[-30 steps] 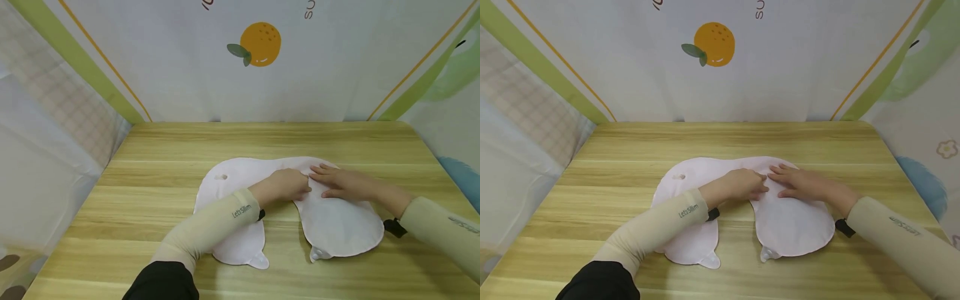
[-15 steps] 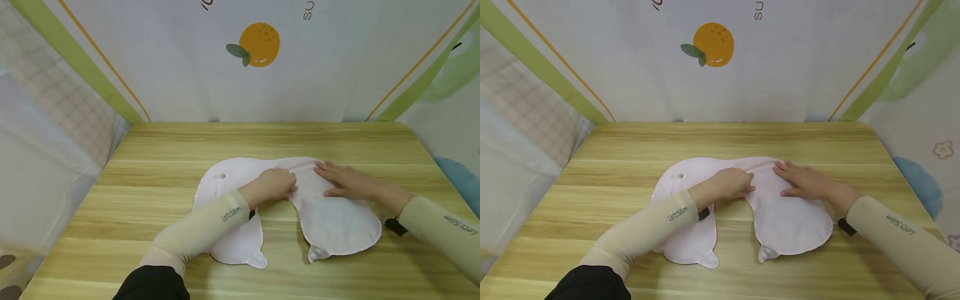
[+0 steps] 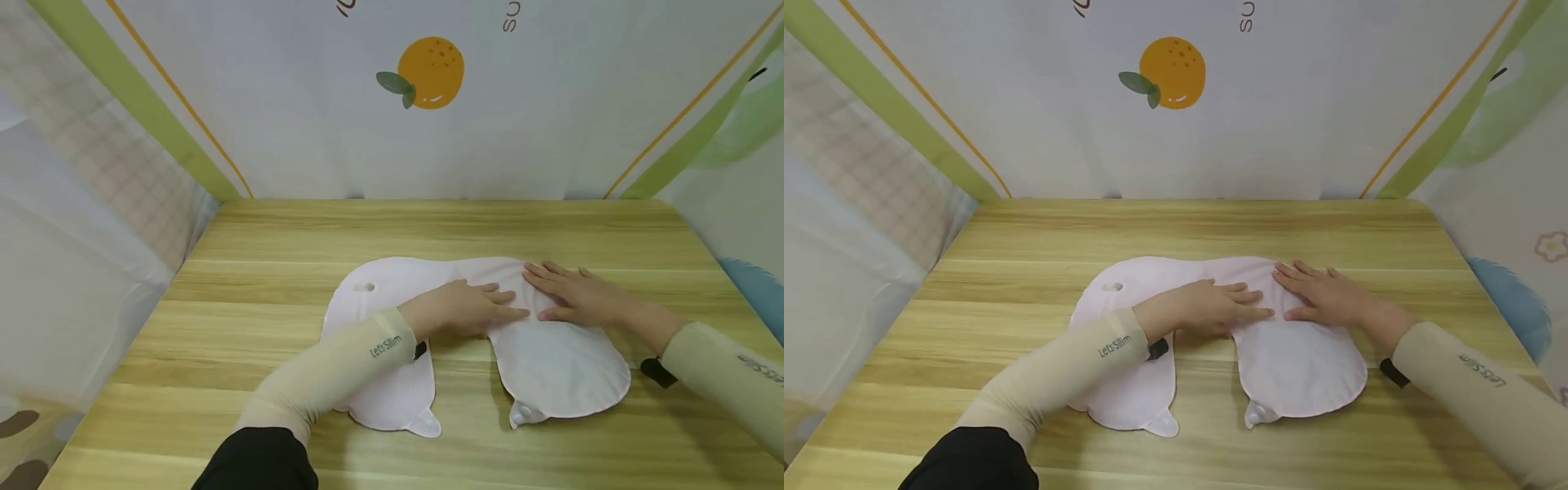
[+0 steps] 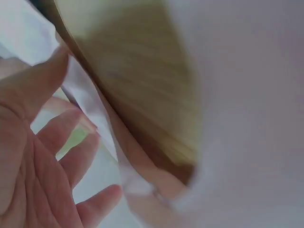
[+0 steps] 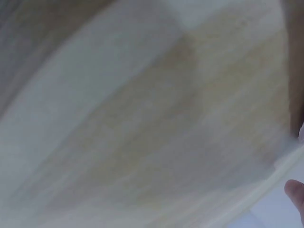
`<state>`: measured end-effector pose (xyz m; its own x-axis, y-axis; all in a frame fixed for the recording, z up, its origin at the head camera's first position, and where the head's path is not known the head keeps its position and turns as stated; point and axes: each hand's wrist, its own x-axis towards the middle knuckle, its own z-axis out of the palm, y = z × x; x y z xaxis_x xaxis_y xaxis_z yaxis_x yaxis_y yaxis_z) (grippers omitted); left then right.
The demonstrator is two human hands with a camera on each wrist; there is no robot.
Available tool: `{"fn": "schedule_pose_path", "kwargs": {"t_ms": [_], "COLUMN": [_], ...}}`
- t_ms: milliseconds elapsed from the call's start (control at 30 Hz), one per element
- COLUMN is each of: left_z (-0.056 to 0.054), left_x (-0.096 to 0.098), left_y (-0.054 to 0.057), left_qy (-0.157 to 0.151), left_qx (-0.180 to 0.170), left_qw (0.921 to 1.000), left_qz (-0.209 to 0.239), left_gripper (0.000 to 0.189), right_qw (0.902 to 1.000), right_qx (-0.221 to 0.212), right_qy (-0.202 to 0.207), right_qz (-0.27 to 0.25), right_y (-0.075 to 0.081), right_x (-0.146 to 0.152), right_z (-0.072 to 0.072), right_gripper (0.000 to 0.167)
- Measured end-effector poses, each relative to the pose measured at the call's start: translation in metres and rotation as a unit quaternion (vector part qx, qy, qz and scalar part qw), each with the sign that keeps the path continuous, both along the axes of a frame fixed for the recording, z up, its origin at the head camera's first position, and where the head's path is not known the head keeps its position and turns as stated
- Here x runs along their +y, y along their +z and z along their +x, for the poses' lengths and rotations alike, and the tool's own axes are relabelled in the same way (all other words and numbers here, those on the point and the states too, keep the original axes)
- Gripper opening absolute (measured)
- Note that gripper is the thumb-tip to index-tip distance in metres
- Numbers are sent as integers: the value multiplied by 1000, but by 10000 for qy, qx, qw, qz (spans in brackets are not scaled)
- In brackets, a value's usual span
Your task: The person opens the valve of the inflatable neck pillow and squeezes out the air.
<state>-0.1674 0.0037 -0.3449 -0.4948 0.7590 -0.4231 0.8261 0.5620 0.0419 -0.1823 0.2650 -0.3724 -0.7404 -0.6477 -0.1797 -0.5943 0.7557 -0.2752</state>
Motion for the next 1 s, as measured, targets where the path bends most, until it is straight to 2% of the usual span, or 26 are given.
{"fn": "schedule_pose_path", "kwargs": {"t_ms": [167, 300, 400, 533, 600, 667, 733, 800, 867, 1000], "left_z": [0, -3, -4, -5, -6, -7, -9, -10, -11, -13], "left_x": [10, 6, -3, -8, -6, -2, 2, 7, 10, 7], "left_y": [2, 1, 1, 3, 5, 4, 2, 1, -1, -4], "left_qy": [-153, -223, -116, -136, -335, -578, -741, -776, -745, -449], "left_qx": [37, -105, -333, -434, -343, -79, 250, 531, 721, 651], "left_qw": [9996, 9984, 9985, 9989, 9982, 9968, 9955, 9949, 9945, 9968], "left_qz": [-216, -510, -407, 73, 357, 544, 537, 369, 131, 67], "left_gripper": [48, 48, 47, 33, 30, 27, 24, 25, 30, 35], "right_qw": [10000, 9998, 9999, 9998, 9992, 9970, 9917, 9845, 9818, 9893], "right_qx": [-53, -175, -123, 179, 387, 522, 577, 590, 513, 445], "right_qy": [-26, -71, -117, -90, 86, 345, 647, 956, 1068, 805], "right_qz": [9, -38, 2, 72, -43, -453, -950, -1348, -1483, -1129], "right_y": [-1, -2, -1, 2, 3, 2, 0, -3, -5, -4], "right_x": [0, 1, 4, 8, 7, 3, -1, -5, -7, -7], "right_z": [-2, -3, -3, -3, -4, -4, -4, -5, -6, -8], "right_gripper": [80, 81, 80, 74, 68, 61, 55, 51, 49, 49]}}
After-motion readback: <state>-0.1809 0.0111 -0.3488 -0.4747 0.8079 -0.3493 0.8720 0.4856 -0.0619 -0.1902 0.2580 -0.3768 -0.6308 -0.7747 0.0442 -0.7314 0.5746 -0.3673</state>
